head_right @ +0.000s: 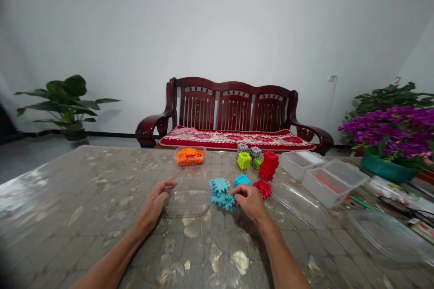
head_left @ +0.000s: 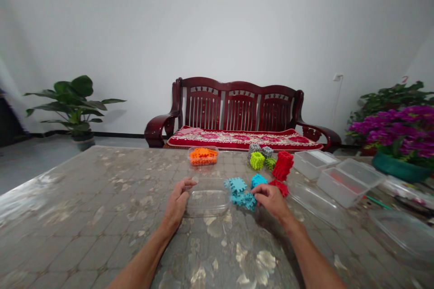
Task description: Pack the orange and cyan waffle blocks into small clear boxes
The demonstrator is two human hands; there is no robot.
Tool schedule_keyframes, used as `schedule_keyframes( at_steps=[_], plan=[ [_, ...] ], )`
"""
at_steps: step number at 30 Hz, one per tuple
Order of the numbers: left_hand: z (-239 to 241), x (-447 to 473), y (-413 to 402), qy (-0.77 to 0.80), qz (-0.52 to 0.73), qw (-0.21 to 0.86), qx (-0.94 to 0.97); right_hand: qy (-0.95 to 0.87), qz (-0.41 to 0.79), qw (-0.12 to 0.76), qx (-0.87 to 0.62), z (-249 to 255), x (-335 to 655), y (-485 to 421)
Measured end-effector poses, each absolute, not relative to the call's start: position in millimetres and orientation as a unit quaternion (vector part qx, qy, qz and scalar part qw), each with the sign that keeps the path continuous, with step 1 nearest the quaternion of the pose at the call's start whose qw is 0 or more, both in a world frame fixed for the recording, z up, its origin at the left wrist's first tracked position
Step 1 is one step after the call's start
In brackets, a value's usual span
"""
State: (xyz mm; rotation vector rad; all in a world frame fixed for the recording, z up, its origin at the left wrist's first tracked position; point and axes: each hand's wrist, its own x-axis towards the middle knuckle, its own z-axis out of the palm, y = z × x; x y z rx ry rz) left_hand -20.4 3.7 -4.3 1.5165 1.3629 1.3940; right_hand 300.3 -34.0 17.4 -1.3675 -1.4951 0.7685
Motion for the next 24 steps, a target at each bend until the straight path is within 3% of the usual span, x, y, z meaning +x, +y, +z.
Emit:
schedule_keyframes(
  at_steps=[3, 6, 10, 15, 24],
  plan=[
    [-2.4, -20.2, 2.2, 0.525, 0.527, 0.336, 0.577, -0.634, 0.33, 0.413, -0.564, 9.1, 296.3, -35.0],
    [-1.8, -20.3, 2.1, 0.527, 0.524, 0.336, 0.579, -0.674, 0.253, 0.383, -0.579, 7.2, 295.1, -36.2],
    [-3.1, -20.4, 3.6, 0.524, 0.521, 0.33, 0.587, -0.688, 0.103, 0.407, -0.592, 13.9, 300.6, -36.3],
    [-7.3, -20.1, 5.2, 0.517, 0.523, 0.324, 0.595, -0.646, 0.029, 0.441, -0.623, 17.3, 293.2, -35.1],
    [-7.9, -19.5, 2.7, 0.502, 0.519, 0.316, 0.615, -0.703, -0.016, 0.235, -0.671, 39.7, 249.5, -27.6]
  ],
)
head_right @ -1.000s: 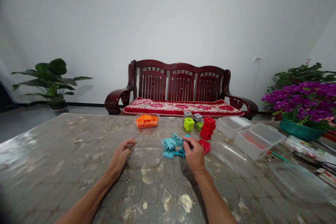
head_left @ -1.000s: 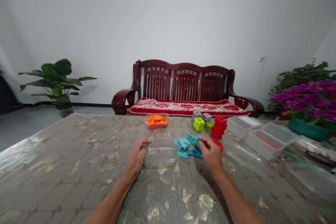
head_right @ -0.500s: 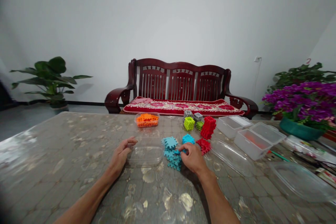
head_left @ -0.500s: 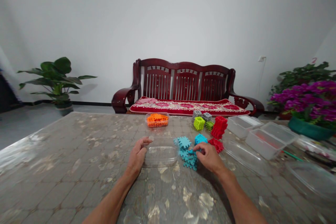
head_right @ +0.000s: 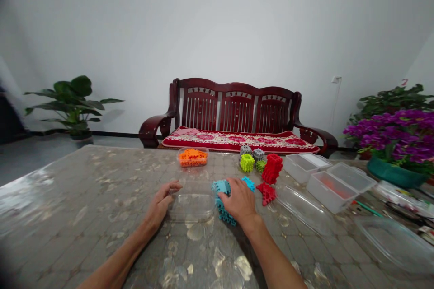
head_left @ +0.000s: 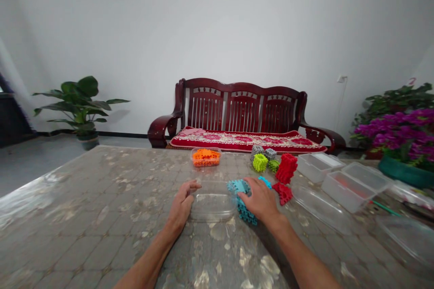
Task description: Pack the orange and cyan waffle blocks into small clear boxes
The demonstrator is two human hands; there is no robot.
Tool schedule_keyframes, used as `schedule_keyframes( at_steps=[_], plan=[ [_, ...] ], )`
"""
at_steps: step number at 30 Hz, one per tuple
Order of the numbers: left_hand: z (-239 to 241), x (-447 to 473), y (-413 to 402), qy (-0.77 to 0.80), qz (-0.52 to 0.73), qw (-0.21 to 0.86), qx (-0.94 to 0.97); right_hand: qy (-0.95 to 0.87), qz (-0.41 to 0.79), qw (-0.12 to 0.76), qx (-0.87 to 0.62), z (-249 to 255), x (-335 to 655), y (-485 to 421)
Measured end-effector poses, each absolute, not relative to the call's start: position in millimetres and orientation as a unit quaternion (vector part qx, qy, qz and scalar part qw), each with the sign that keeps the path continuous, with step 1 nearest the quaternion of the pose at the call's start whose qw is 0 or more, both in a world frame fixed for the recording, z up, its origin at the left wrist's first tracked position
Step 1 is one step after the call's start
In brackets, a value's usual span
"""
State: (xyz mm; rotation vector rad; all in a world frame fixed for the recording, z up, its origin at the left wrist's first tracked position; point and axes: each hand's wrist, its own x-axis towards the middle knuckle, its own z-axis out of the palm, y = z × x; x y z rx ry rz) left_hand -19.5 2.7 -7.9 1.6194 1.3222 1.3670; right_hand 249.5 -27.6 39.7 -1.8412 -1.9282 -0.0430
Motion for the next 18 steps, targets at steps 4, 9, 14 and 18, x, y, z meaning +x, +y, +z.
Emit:
schedule_keyframes(
  at_steps=[4, 9, 14, 18],
  plan=[
    [-5.3, -20.8, 1.7, 0.499, 0.512, 0.316, 0.624, -0.704, -0.018, 0.181, -0.687, 40.9, 248.5, -23.9],
    [-4.2, -19.7, -0.3, 0.497, 0.507, 0.323, 0.626, -0.678, -0.006, 0.213, -0.704, 44.6, 255.0, -25.6],
    [-2.6, -14.9, -4.6, 0.499, 0.497, 0.32, 0.634, -0.668, 0.09, 0.307, -0.671, 66.1, 251.6, -26.9],
    [-4.5, -11.5, -6.4, 0.494, 0.492, 0.312, 0.646, -0.74, 0.166, 0.296, -0.581, 76.7, 230.7, -31.4]
  ],
)
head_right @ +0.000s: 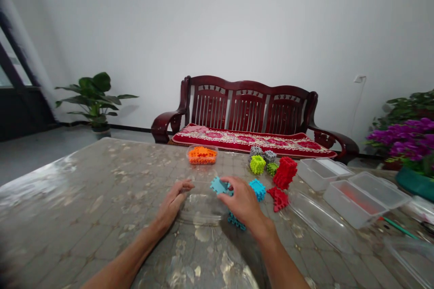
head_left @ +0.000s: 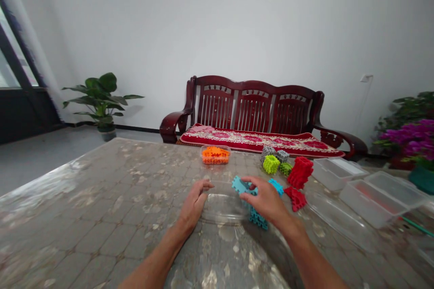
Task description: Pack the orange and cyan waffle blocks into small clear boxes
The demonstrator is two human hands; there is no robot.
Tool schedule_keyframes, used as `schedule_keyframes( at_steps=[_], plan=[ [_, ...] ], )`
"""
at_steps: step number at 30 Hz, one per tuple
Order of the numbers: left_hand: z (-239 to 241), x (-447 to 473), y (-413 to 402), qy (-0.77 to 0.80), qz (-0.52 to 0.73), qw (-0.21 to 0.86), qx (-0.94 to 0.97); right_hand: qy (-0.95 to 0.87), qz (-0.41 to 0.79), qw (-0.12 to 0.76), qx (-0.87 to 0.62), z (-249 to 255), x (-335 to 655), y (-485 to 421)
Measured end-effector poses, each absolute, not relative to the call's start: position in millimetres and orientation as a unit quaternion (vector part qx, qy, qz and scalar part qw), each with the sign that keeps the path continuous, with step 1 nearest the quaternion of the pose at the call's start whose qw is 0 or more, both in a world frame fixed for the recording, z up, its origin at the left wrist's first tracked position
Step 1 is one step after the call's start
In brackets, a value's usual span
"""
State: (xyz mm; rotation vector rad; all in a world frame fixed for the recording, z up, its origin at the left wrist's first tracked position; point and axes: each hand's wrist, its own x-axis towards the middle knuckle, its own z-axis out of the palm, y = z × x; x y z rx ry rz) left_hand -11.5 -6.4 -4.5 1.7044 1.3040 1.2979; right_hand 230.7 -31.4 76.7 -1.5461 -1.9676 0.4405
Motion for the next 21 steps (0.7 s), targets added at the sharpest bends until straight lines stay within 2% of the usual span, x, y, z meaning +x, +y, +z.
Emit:
schedule_keyframes(
  at_steps=[5, 10, 17, 21],
  plan=[
    [-8.9, -11.7, -5.5, 0.491, 0.497, 0.313, 0.643, -0.789, 0.192, 0.264, -0.52, 78.4, 214.2, -37.7],
    [-5.2, -19.7, -3.0, 0.511, 0.506, 0.308, 0.623, -0.738, 0.155, 0.266, -0.601, 89.9, 250.1, -32.7],
    [1.4, -27.6, -0.9, 0.551, 0.5, 0.294, 0.6, -0.742, 0.236, 0.137, -0.612, 81.7, 299.7, -27.9],
    [3.0, -26.9, -2.1, 0.558, 0.492, 0.288, 0.603, -0.76, 0.242, 0.11, -0.593, 72.6, 299.6, -26.0]
  ],
)
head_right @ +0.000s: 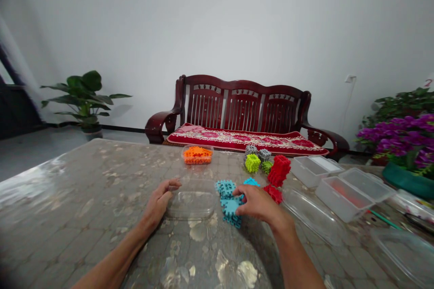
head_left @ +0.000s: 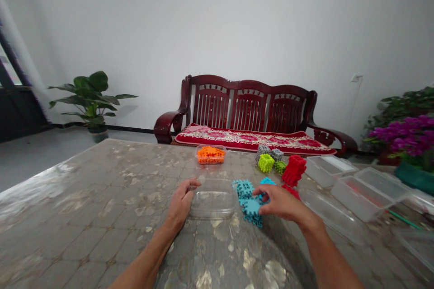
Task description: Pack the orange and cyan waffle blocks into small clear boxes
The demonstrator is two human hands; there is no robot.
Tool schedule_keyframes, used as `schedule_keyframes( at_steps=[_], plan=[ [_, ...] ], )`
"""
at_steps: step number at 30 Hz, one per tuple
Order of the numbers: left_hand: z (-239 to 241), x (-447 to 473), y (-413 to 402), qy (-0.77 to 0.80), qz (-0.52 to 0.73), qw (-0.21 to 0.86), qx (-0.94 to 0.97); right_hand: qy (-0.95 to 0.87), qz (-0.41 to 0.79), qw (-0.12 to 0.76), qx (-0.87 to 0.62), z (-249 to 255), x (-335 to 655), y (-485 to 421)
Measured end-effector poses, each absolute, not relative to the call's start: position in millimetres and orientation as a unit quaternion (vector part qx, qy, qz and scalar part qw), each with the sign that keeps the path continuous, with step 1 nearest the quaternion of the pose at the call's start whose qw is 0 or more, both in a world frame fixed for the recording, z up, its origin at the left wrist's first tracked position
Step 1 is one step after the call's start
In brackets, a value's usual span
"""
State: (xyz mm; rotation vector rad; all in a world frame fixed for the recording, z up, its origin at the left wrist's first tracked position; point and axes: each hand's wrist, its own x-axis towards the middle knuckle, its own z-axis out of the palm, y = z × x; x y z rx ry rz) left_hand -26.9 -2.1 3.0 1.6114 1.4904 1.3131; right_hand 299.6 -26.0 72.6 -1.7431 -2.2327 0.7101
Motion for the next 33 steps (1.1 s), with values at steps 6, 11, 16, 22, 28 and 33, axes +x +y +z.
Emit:
schedule_keyframes(
  at_steps=[6, 11, 16, 22, 28, 33],
  plan=[
    [1.8, -25.6, -2.1, 0.549, 0.5, 0.281, 0.609, -0.721, 0.145, 0.169, -0.656, 69.4, 280.7, -16.1],
    [0.2, -25.1, -0.8, 0.55, 0.507, 0.283, 0.601, -0.723, 0.147, 0.142, -0.66, 65.8, 277.0, -17.1],
    [-1.1, -25.9, 0.5, 0.553, 0.501, 0.284, 0.602, -0.712, 0.123, 0.141, -0.677, 67.3, 280.0, -24.6],
    [-1.9, -26.8, 0.9, 0.555, 0.501, 0.277, 0.604, -0.718, 0.13, 0.133, -0.671, 73.2, 278.9, -28.9],
    [-2.5, -26.3, 2.1, 0.555, 0.5, 0.276, 0.605, -0.763, 0.115, 0.039, -0.634, 73.1, 278.0, -48.1],
    [-4.1, -25.8, 3.7, 0.552, 0.504, 0.277, 0.604, -0.782, 0.12, 0.043, -0.61, 54.1, 281.1, -48.1]
  ],
)
